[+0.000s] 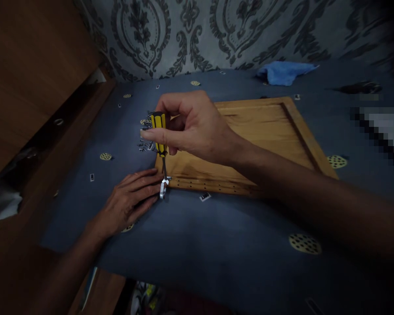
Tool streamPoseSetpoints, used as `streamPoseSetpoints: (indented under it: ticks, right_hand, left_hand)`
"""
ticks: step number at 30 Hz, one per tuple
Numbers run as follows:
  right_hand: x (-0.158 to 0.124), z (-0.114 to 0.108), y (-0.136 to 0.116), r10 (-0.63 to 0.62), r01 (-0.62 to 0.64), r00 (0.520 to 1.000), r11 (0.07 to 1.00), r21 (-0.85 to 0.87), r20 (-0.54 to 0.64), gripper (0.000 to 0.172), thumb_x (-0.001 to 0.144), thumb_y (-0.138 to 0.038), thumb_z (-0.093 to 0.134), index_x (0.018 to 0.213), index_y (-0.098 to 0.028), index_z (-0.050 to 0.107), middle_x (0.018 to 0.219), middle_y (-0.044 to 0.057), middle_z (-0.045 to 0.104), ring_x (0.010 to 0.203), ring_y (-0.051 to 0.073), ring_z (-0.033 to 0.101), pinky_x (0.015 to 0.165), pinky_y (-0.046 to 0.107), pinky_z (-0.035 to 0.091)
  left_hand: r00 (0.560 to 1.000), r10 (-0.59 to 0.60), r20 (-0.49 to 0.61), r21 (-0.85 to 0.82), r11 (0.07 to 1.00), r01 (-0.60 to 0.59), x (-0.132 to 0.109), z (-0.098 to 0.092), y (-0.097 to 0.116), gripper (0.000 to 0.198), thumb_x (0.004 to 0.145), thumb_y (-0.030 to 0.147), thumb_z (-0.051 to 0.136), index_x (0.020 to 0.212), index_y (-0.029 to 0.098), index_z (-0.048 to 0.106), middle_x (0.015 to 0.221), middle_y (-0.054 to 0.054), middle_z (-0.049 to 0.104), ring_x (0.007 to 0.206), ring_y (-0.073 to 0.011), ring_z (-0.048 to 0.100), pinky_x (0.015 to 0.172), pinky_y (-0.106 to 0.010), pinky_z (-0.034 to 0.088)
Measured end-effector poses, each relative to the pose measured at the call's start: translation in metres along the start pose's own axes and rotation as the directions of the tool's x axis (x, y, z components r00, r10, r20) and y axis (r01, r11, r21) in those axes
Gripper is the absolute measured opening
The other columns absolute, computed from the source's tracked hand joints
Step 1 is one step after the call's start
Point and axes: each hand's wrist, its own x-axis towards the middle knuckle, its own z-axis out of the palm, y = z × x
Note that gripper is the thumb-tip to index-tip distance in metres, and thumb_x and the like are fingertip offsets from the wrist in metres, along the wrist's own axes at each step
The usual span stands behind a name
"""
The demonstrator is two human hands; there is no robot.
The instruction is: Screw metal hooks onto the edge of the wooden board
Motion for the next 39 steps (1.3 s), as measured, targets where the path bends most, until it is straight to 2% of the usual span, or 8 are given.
streamPoseSetpoints:
  ticks: [10,19,23,26,30,34,37,39]
  right_hand:
    - [0.0,0.002,-0.003,-0.021,0.02,1.0,0.999,-0.035,-0.01,0.035,0.094,-0.032,0.075,0.078,-0.02,0.046,0.074,-0.004,0.053,0.075,0.011,0.061,0.063,0.02,0.053]
    - [0.002,-0.008,-0.003,-0.078,0.068,0.976,0.996,0.057,0.203,0.018,0.098,-0.028,0.069,0.091,-0.016,0.057,0.083,-0.004,0.061,0.077,0.008,0.063,0.066,0.017,0.056]
    - [0.005,-0.017,-0.006,-0.066,0.01,0.943,0.985,0.17,0.325,0.007,0.098,-0.019,0.065,0.095,-0.014,0.061,0.086,-0.001,0.065,0.072,0.008,0.066,0.065,0.02,0.059]
    - [0.006,-0.02,-0.006,-0.06,-0.019,0.937,0.975,0.221,0.344,0.012,0.095,-0.019,0.069,0.09,-0.013,0.061,0.081,0.0,0.065,0.067,0.009,0.067,0.062,0.021,0.059]
    - [0.005,-0.014,-0.002,-0.065,0.026,0.969,0.987,0.16,0.24,0.023,0.094,-0.026,0.075,0.084,-0.017,0.056,0.074,-0.005,0.06,0.065,0.008,0.064,0.059,0.019,0.055]
    - [0.002,-0.004,-0.005,-0.069,0.069,0.997,0.997,0.028,0.026,0.037,0.091,-0.025,0.08,0.074,-0.02,0.047,0.07,-0.005,0.057,0.064,0.008,0.061,0.056,0.019,0.05]
    - [0.001,-0.005,-0.013,-0.113,0.11,0.984,0.993,-0.031,-0.135,0.042,0.091,-0.03,0.081,0.072,-0.022,0.044,0.065,-0.006,0.054,0.056,0.008,0.055,0.047,0.019,0.042]
    - [0.002,-0.008,-0.016,-0.138,0.13,0.973,0.99,-0.052,-0.186,0.04,0.091,-0.032,0.08,0.073,-0.022,0.046,0.064,-0.006,0.055,0.051,0.008,0.053,0.043,0.021,0.039]
  left_hand:
    - [1.0,0.001,-0.011,-0.003,1.0,-0.001,0.0,0.0,0.0,0.029,0.108,0.022,0.056,0.135,0.023,0.067,0.139,-0.01,0.073,0.14,-0.0284,0.063,0.109,-0.045,0.056]
    - [1.0,0.01,0.004,0.015,1.0,-0.01,0.001,-0.001,0.001,0.027,0.109,0.023,0.055,0.133,0.02,0.067,0.139,-0.011,0.073,0.14,-0.0275,0.062,0.109,-0.044,0.055]
    - [1.0,0.001,-0.011,0.005,1.0,-0.001,0.001,0.0,0.0,0.029,0.108,0.024,0.056,0.135,0.022,0.067,0.14,-0.01,0.073,0.14,-0.0273,0.062,0.109,-0.044,0.056]
    - [1.0,-0.008,-0.017,-0.007,1.0,0.007,0.0,0.0,0.0,0.031,0.108,0.024,0.057,0.137,0.023,0.067,0.14,-0.009,0.073,0.139,-0.0273,0.063,0.109,-0.044,0.056]
    - [1.0,-0.008,-0.009,-0.004,1.0,0.008,-0.001,0.0,0.0,0.032,0.108,0.024,0.056,0.139,0.023,0.065,0.142,-0.01,0.072,0.141,-0.0273,0.061,0.11,-0.045,0.055]
    - [1.0,-0.009,-0.016,-0.007,1.0,0.008,-0.001,0.001,0.0,0.031,0.108,0.023,0.056,0.138,0.023,0.066,0.142,-0.009,0.072,0.14,-0.0273,0.062,0.11,-0.044,0.055]
    - [0.999,0.003,-0.036,-0.009,1.0,-0.004,-0.001,0.001,-0.001,0.033,0.108,0.023,0.056,0.14,0.025,0.066,0.14,-0.009,0.073,0.138,-0.0267,0.063,0.11,-0.044,0.056]
    - [0.999,0.008,-0.039,-0.02,1.0,-0.008,-0.001,0.001,-0.001,0.034,0.108,0.023,0.056,0.141,0.025,0.065,0.139,-0.009,0.074,0.138,-0.0265,0.063,0.11,-0.044,0.056]
